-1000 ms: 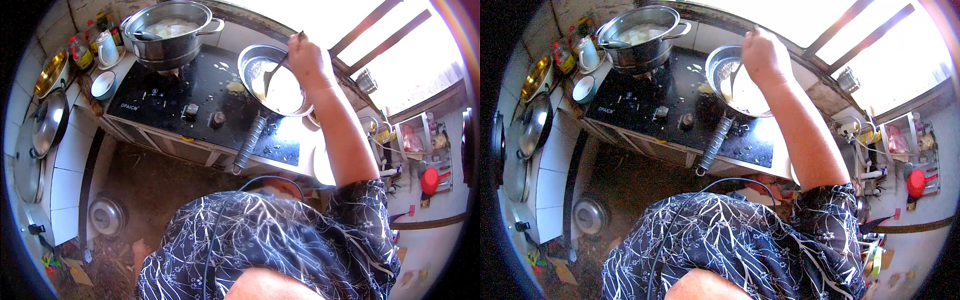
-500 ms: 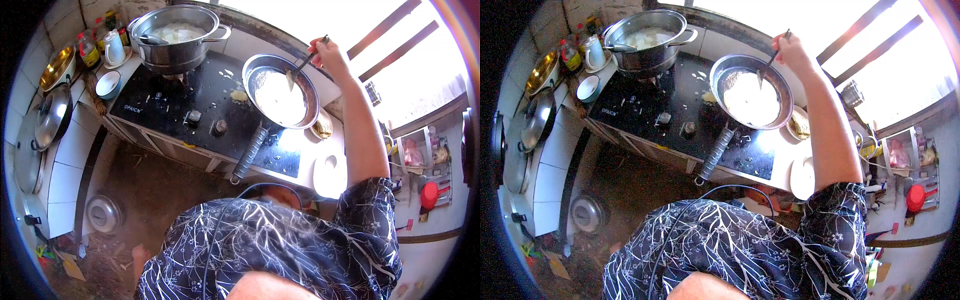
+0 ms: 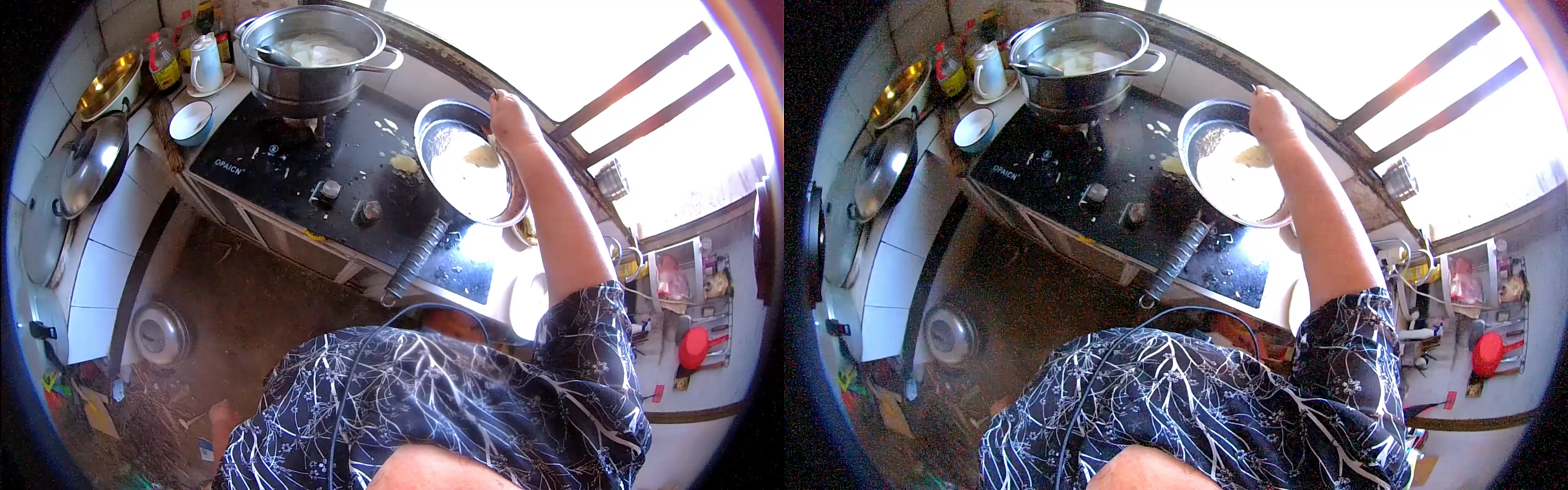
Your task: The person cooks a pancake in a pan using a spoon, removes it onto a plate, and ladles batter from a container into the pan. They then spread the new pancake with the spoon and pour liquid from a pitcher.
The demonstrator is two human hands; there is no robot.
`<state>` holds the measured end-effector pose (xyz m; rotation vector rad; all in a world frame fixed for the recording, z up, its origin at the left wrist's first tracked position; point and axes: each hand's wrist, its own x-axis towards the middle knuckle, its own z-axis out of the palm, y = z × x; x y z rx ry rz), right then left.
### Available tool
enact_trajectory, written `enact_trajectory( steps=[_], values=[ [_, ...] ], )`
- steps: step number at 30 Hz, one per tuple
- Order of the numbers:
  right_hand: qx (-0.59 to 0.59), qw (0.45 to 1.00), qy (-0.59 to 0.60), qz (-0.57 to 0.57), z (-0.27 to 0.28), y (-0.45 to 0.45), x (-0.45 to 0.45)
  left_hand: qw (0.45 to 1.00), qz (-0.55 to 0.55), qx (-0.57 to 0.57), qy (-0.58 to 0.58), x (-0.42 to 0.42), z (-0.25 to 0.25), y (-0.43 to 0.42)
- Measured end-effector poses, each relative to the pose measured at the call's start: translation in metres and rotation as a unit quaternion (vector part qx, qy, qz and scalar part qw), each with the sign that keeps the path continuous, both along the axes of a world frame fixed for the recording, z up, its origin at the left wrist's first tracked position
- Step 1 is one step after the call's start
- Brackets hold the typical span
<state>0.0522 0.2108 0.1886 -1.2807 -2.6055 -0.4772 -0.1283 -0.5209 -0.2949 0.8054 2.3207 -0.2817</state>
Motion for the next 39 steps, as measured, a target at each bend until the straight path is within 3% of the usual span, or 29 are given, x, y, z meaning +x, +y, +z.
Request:
enact_trajectory(
  steps=[4,5,7,9,11,12,13,14,16,18,20,21,27,33,34,35,37,39],
  values=[
    [-0.039,0.998,0.053,-0.002,-0.004,-0.012,-0.03,0.999,-0.004,0.024,0.023,0.005,-0.027,-0.024],
    [-0.039,0.998,0.052,0.0,-0.003,-0.016,-0.039,0.999,-0.002,0.024,0.022,0.011,-0.017,-0.02],
    [-0.054,0.997,0.061,0.012,0.005,-0.024,-0.053,0.997,-0.003,0.025,0.071,0.026,0.053,0.02],
    [-0.043,0.997,0.058,0.033,0.003,-0.014,-0.064,0.999,0.02,0.019,0.04,0.016,0.015,-0.005],
    [0.009,0.98,0.168,0.108,-0.005,0.005,-0.07,0.999,0.041,0.013,0.011,0.013,-0.003,-0.019],
    [0.086,0.952,0.153,0.249,0.003,0.007,-0.063,0.999,0.038,0.026,0.02,0.015,0.0,-0.018],
    [0.086,0.953,0.153,0.249,0.008,0.009,-0.056,0.998,0.034,0.039,0.029,0.015,0.004,-0.016],
    [0.074,0.959,0.155,0.225,0.012,0.008,-0.05,0.998,0.034,0.038,0.029,0.015,0.007,-0.015],
    [0.105,0.966,0.117,0.204,0.016,0.009,-0.048,0.993,0.044,-0.075,-0.075,0.014,0.063,0.02],
    [0.081,0.975,0.131,0.159,0.009,0.019,-0.037,0.999,0.02,-0.034,-0.032,0.011,-0.01,-0.025],
    [0.028,0.984,0.16,0.068,0.004,0.019,-0.031,1.0,-0.003,0.006,0.012,0.01,-0.002,-0.019],
    [0.007,0.997,0.082,0.002,0.0,0.014,-0.023,0.999,0.025,-0.022,-0.012,0.008,0.002,-0.017],
    [-0.029,0.998,0.058,-0.001,-0.002,-0.028,-0.044,0.999,0.046,-0.004,-0.008,0.001,-0.015,-0.026],
    [-0.003,0.997,0.054,0.059,0.014,-0.059,-0.074,0.984,0.164,0.022,-0.057,-0.004,-0.016,-0.025],
    [0.072,0.994,-0.059,0.06,0.021,-0.072,-0.077,0.978,0.194,0.033,-0.067,-0.003,-0.017,-0.026],
    [0.071,0.994,-0.059,0.059,0.021,-0.065,-0.076,0.968,0.234,0.049,-0.079,-0.004,-0.017,-0.025],
    [0.187,0.956,-0.212,0.076,0.021,-0.041,-0.07,0.934,0.328,0.086,-0.11,-0.004,-0.017,-0.024],
    [0.186,0.972,-0.132,0.063,0.022,-0.03,-0.058,0.871,0.447,0.131,-0.153,-0.003,-0.016,-0.021]
  ],
)
